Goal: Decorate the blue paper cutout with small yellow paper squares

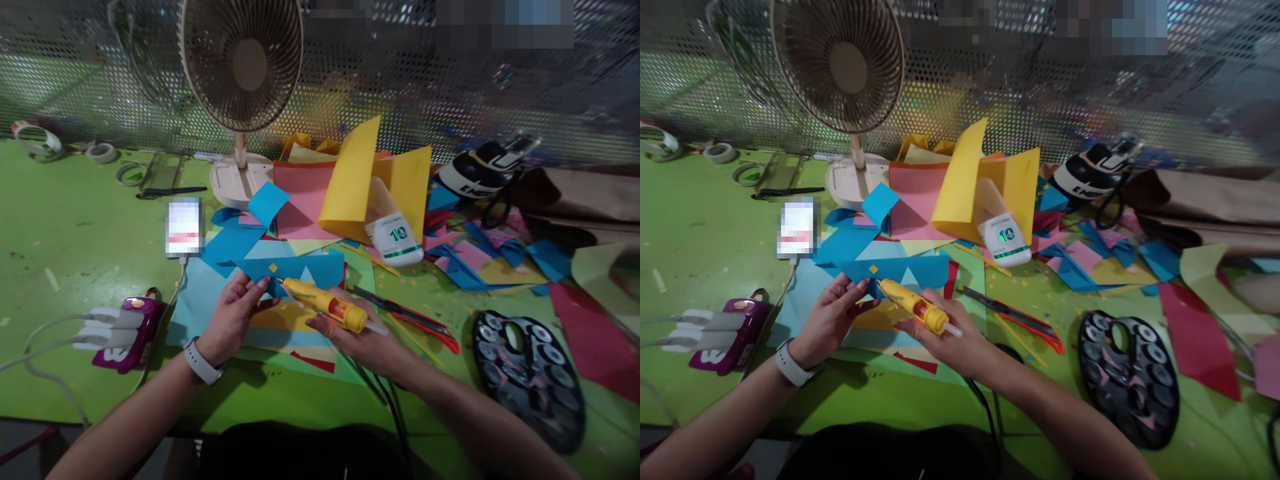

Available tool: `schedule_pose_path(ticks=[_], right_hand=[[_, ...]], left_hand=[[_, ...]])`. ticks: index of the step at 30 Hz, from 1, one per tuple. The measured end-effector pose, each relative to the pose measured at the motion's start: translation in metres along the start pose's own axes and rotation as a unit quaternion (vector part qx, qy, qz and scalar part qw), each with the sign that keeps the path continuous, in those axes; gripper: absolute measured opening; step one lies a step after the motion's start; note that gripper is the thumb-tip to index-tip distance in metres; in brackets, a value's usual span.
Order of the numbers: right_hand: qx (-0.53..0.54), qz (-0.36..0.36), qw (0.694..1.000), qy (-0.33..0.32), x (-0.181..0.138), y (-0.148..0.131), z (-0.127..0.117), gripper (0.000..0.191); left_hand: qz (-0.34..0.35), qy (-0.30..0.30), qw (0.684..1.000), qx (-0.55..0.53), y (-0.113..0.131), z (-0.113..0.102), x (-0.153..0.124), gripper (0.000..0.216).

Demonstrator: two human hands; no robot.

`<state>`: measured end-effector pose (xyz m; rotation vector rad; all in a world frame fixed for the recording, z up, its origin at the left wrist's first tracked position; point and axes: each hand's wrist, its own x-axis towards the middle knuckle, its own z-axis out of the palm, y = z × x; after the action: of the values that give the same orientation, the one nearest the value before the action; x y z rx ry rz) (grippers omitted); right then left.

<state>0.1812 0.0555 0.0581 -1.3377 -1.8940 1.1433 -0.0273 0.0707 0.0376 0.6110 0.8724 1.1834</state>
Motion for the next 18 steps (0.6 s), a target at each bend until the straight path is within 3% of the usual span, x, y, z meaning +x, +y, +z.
schedule_pose_path(ticks=[8,12,15,18], right_hand=[[-0.038,-0.005,0.999,-0.009,-0.002,-0.005,-0.001,0.033],[-0.129,-0.063,0.989,-0.017,-0.006,-0.012,-0.007,0.031],[-0.209,-0.122,0.970,0.012,-0.016,-0.012,-0.017,0.028],[-0.279,-0.137,0.948,0.070,-0.035,0.000,-0.035,0.024]], left_hand=[[0.026,0.013,0.999,0.045,-0.002,0.000,0.000,0.035],[0.059,0.022,0.994,0.090,-0.003,0.002,0.000,0.035],[0.067,0.027,0.992,0.100,-0.003,0.003,0.000,0.027],[0.067,0.036,0.994,0.073,-0.002,0.002,0.002,0.022]])
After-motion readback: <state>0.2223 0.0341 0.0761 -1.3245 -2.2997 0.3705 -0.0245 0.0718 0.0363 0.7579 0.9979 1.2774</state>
